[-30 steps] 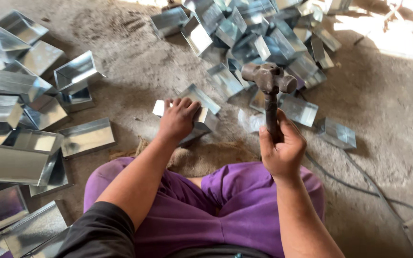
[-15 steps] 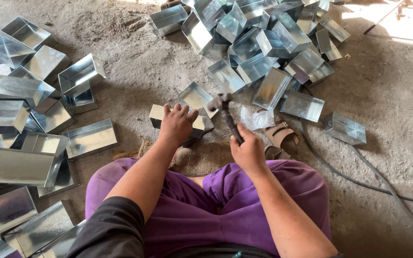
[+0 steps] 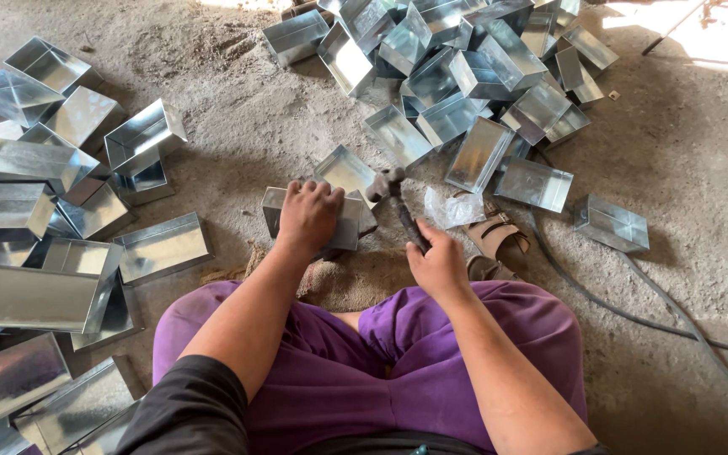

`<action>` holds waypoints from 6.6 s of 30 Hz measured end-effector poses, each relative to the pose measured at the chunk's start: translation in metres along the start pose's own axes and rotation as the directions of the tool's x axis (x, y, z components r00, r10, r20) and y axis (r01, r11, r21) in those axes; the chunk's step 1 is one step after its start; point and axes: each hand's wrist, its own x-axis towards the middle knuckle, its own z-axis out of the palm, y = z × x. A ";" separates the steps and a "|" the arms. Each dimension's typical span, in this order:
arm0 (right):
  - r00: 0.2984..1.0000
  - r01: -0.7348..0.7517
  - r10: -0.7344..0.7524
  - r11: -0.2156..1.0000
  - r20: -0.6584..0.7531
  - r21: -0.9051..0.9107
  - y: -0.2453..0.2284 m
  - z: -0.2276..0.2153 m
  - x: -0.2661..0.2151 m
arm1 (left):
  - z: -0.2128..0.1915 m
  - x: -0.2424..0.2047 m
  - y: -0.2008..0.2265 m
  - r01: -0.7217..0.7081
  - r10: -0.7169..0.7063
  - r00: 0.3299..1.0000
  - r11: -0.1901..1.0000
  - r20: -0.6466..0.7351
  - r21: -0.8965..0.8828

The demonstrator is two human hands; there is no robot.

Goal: The person sits on the floor and repeatedly hammers small rectangular metal boxes with a hammer. They pick up each box, strike it several times, and place it back among a pile of similar metal pieces.

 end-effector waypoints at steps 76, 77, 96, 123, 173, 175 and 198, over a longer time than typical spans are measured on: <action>0.991 0.070 -0.052 0.986 0.121 -0.151 -0.028 0.001 -0.016 | -0.022 -0.015 -0.046 0.163 -0.156 0.861 0.986 0.484 0.028; 0.986 0.048 -0.020 0.985 0.165 -0.168 -0.025 0.005 -0.015 | -0.023 -0.015 -0.046 0.165 -0.160 0.858 0.986 0.488 0.033; 0.865 -0.501 0.427 0.689 0.265 0.523 0.016 0.016 0.000 | -0.026 -0.010 0.009 0.452 -0.404 0.733 0.891 0.548 0.052; 0.788 0.530 -0.422 0.835 -0.450 0.145 -0.052 -0.041 -0.005 | -0.007 -0.004 -0.014 -0.013 0.015 0.999 0.998 -0.037 0.063; 0.995 0.093 -0.093 0.995 -0.017 -0.045 -0.021 -0.006 -0.013 | -0.039 -0.015 -0.039 0.316 -0.225 0.791 0.947 0.569 -0.065; 0.977 0.183 -0.175 0.981 -0.124 0.058 -0.038 -0.026 -0.010 | -0.033 -0.013 -0.060 0.367 -0.170 0.800 0.898 0.576 -0.244; 0.972 0.212 -0.200 0.973 -0.124 0.089 -0.010 0.021 -0.016 | -0.011 -0.033 -0.105 0.862 -0.204 0.470 0.313 0.859 -0.398</action>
